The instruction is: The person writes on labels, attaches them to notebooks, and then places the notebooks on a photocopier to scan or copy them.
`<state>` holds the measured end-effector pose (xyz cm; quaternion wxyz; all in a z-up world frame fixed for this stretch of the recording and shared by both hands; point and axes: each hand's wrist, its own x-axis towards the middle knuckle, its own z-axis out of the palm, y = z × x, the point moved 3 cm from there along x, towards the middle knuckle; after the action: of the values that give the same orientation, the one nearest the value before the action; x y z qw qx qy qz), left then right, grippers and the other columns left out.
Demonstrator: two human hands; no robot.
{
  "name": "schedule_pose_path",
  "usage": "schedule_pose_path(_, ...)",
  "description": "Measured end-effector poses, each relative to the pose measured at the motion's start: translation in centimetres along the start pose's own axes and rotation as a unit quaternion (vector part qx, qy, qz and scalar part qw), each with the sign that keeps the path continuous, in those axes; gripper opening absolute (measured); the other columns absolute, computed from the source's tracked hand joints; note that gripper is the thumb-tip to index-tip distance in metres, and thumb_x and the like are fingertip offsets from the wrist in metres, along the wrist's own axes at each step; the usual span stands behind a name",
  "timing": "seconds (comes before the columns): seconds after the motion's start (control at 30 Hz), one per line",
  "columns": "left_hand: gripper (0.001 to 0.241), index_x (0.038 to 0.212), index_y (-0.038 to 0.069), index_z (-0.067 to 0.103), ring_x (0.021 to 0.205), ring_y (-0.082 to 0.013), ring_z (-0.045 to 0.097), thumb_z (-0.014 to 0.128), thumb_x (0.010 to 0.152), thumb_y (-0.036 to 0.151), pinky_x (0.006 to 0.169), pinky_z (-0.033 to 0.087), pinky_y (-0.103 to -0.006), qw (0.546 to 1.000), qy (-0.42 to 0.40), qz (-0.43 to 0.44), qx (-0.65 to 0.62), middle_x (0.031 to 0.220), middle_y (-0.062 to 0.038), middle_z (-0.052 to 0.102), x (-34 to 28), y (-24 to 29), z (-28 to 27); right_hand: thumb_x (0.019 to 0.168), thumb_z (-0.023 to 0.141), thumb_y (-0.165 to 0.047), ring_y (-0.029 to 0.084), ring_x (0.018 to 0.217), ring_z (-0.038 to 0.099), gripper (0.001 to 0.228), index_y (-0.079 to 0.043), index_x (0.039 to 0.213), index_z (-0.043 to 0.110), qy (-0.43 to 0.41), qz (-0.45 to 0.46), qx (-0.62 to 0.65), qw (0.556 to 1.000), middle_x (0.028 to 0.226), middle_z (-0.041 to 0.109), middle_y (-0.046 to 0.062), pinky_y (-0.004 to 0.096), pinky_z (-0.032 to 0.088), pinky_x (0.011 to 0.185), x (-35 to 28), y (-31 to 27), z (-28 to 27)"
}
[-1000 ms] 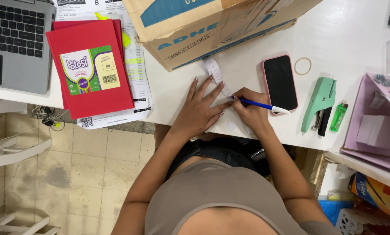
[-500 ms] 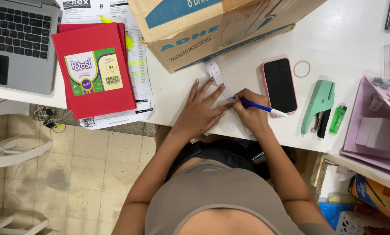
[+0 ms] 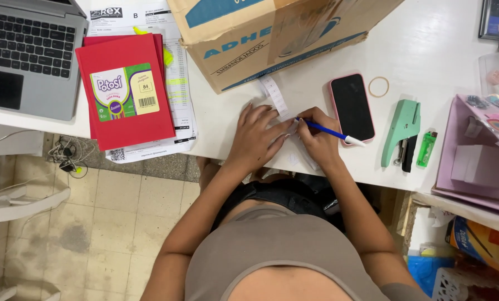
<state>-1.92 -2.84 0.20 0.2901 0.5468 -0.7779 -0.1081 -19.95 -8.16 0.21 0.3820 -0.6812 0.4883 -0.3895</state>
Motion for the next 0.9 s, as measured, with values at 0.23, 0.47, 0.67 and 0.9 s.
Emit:
schedule_pose_path(0.23, 0.021, 0.119, 0.022, 0.074, 0.112, -0.0213, 0.065, 0.062, 0.102, 0.021, 0.106, 0.046, -0.0422, 0.956, 0.026, -0.142, -0.254, 0.103, 0.000, 0.075, 1.7, 0.6, -1.2, 0.100, 0.060, -0.006, 0.041, 0.077, 0.066, 0.018, 0.001, 0.113, 0.070, 0.043, -0.117, -0.070, 0.990, 0.086, 0.067, 0.022, 0.044, 0.052, 0.069, 0.5, -1.5, -1.4)
schedule_pose_path(0.47, 0.038, 0.129, 0.013, 0.057, 0.096, -0.0228, 0.073, 0.072, 0.094, 0.015, 0.089, 0.053, -0.0318, 0.867, 0.050, -0.315, -0.382, 0.096, -0.014, 0.077, 2.7, 1.7, -4.7, 0.091, 0.083, -0.017, 0.026, 0.061, 0.061, 0.018, -0.004, 0.087, 0.071, 0.044, -0.046, -0.210, 0.976, 0.069, 0.061, 0.010, 0.035, 0.049, 0.057, -0.3, -1.3, -1.4)
schedule_pose_path(0.67, 0.042, 0.121, 0.010, 0.050, 0.090, -0.0244, 0.071, 0.076, 0.089, 0.019, 0.079, 0.053, -0.0323, 0.833, 0.039, -0.369, -0.410, 0.097, -0.019, 0.076, 3.1, 1.9, -4.6, 0.090, 0.081, -0.010, 0.021, 0.078, 0.067, 0.015, -0.008, 0.104, 0.074, 0.042, -0.046, 0.062, 0.996, 0.088, 0.071, 0.007, 0.031, 0.053, 0.067, -0.1, -4.0, 0.0)
schedule_pose_path(0.9, 0.037, 0.118, 0.014, 0.053, 0.075, -0.0108, 0.058, 0.076, 0.091, 0.023, 0.065, 0.045, -0.0222, 0.804, 0.050, -0.350, -0.478, 0.090, -0.013, 0.074, 2.9, 0.6, -2.9, 0.086, 0.084, -0.001, 0.017, 0.075, 0.065, 0.029, -0.006, 0.113, 0.074, 0.023, -0.068, 0.132, 0.989, 0.085, 0.070, 0.007, 0.031, 0.052, 0.069, 0.4, -3.2, 0.3)
